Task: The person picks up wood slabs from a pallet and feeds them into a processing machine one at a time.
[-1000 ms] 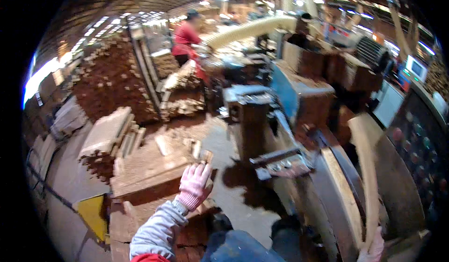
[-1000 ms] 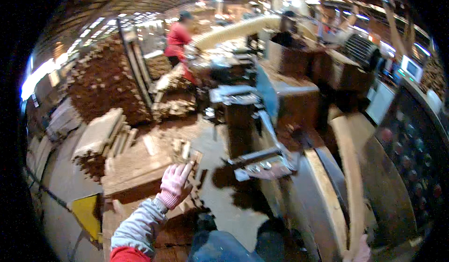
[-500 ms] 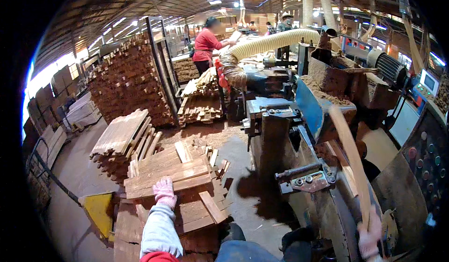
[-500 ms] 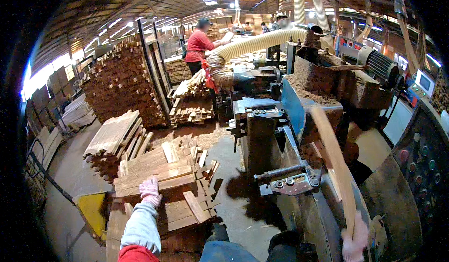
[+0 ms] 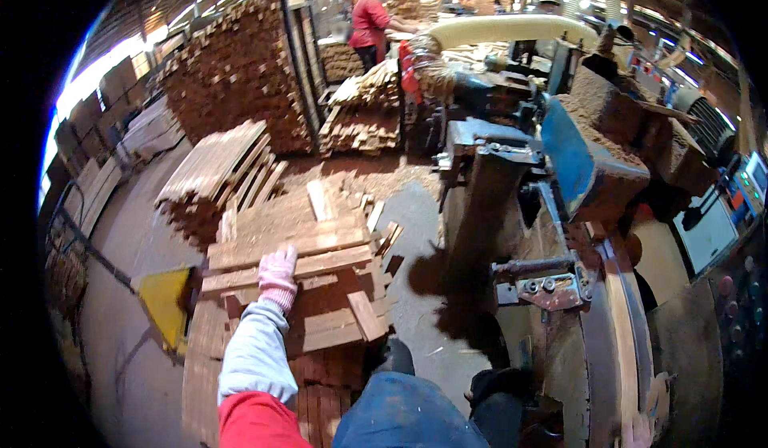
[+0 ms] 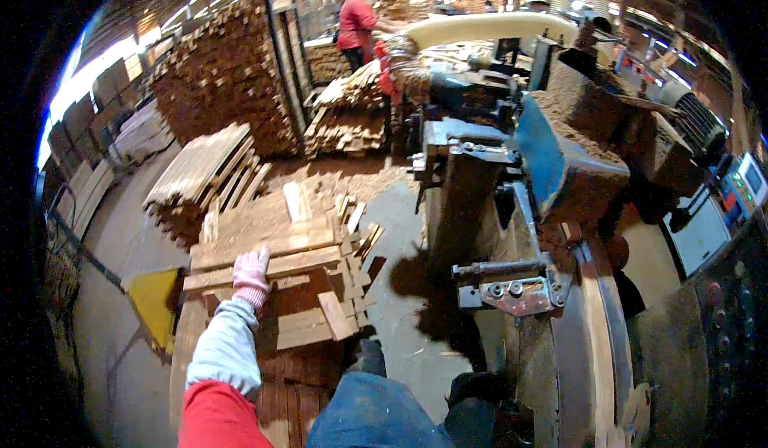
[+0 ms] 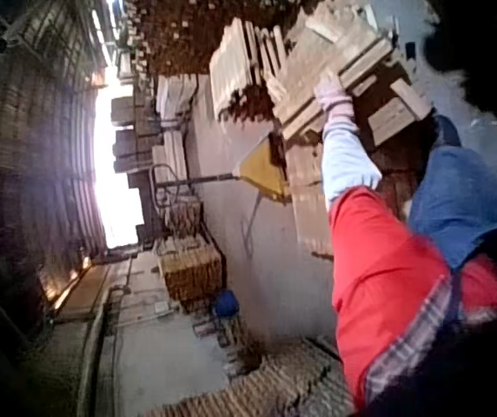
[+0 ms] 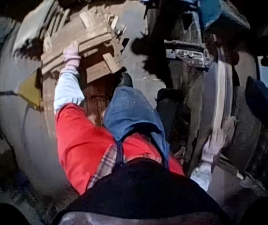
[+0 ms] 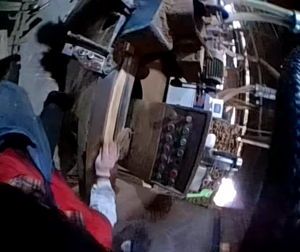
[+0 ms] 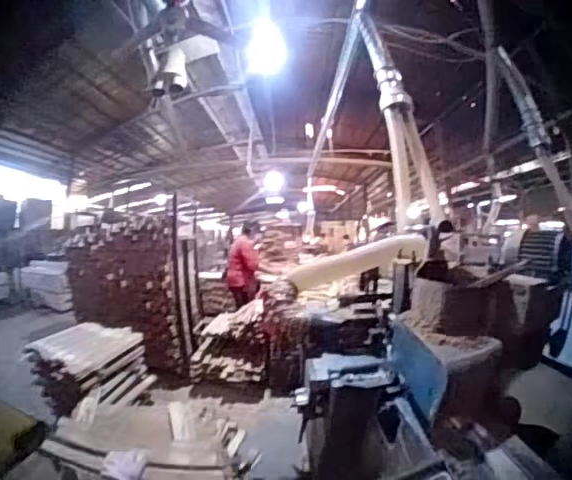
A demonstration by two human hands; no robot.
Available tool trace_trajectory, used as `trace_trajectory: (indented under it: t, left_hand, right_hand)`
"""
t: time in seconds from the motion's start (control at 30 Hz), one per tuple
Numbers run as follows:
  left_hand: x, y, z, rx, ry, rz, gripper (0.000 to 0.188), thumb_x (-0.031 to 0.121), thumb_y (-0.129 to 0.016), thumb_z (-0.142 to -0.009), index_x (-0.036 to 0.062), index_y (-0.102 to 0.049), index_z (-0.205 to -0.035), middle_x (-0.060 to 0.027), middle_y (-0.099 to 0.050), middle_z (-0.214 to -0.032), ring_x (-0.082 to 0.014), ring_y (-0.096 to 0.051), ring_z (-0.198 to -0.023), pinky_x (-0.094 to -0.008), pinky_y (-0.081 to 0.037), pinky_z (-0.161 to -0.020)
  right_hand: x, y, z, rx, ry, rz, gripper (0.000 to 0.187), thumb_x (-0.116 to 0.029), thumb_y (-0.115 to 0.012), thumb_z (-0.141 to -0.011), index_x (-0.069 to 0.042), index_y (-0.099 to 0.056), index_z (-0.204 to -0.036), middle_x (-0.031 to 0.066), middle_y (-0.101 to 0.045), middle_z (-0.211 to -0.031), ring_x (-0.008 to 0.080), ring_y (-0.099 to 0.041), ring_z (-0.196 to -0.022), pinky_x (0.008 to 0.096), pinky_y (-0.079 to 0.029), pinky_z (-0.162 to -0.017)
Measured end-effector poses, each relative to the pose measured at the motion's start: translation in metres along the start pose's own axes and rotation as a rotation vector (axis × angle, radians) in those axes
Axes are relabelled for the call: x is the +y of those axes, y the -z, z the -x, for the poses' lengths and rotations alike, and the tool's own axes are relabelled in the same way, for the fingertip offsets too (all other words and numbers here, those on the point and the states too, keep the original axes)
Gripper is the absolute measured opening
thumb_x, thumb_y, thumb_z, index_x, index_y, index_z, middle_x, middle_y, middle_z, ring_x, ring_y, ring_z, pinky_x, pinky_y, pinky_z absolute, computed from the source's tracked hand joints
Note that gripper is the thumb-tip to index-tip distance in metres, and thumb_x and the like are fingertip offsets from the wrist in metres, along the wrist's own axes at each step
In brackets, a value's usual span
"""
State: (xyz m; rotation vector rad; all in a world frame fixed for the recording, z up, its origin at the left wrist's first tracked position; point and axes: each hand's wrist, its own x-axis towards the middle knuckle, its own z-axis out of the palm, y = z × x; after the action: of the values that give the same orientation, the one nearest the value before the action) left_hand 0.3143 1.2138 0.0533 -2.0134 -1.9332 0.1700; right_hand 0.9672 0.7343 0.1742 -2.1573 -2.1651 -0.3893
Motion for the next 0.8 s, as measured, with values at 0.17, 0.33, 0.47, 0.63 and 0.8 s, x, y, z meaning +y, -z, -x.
trace_trajectory:
  t: [0.17,0.33,0.47,0.63,0.8]
  left_hand:
    - [0.008,0.053,0.043,0.146,-0.211,0.056,0.045,0.013,-0.053,-0.091,0.0157,-0.052,-0.135,-0.0063,-0.066,-0.095,-0.0250,-0.066,-0.094,-0.0417,-0.049,-0.083]
    - [0.108,0.163,0.040,0.253,-0.636,0.289,0.037,0.010,-0.059,-0.087,0.0122,-0.054,-0.124,-0.0058,-0.064,-0.089,-0.0267,-0.066,-0.090,-0.0418,-0.048,-0.084]
    - [0.239,0.250,0.052,0.238,-1.059,0.494,0.021,0.017,-0.064,-0.085,0.0104,-0.056,-0.103,-0.0072,-0.067,-0.082,-0.0259,-0.069,-0.085,-0.0413,-0.048,-0.078]
    - [0.344,0.287,0.092,1.143,-1.115,0.817,0.037,0.022,-0.061,-0.081,0.0080,-0.057,-0.114,-0.0129,-0.064,-0.105,-0.0330,-0.063,-0.107,-0.0591,-0.044,-0.102]
    - [0.284,0.180,0.002,0.953,-1.046,0.996,0.046,0.017,-0.058,-0.085,0.0073,-0.056,-0.130,-0.0131,-0.063,-0.115,-0.0330,-0.061,-0.103,-0.0457,-0.048,-0.095]
  right_hand:
    - [0.010,-0.052,-0.134,0.109,-0.081,-0.033,0.047,0.000,-0.067,-0.076,0.001,-0.059,-0.123,0.0211,-0.056,-0.132,0.0422,-0.052,-0.121,0.0490,-0.041,-0.105]
    - [-0.003,-0.055,-0.187,0.126,-0.016,-0.162,0.064,-0.007,-0.072,-0.076,-0.005,-0.054,-0.137,0.0176,-0.054,-0.137,0.0373,-0.050,-0.127,0.0455,-0.040,-0.108]
    - [-0.110,0.012,-0.189,0.085,0.021,-0.400,0.095,-0.023,-0.084,-0.066,-0.009,-0.043,-0.150,0.0183,-0.051,-0.146,0.0374,-0.049,-0.132,0.0440,-0.038,-0.112]
    - [-0.094,0.022,-0.089,-0.133,-0.526,-0.522,0.083,-0.008,-0.073,-0.078,0.005,-0.036,-0.151,0.0189,-0.040,-0.156,0.0300,-0.041,-0.142,0.0380,-0.031,-0.118]
    - [-0.101,0.076,0.045,-0.505,-0.878,-0.203,0.072,-0.028,-0.066,-0.094,0.006,-0.037,-0.150,0.0302,-0.046,-0.147,0.0397,-0.043,-0.138,0.0415,-0.033,-0.115]
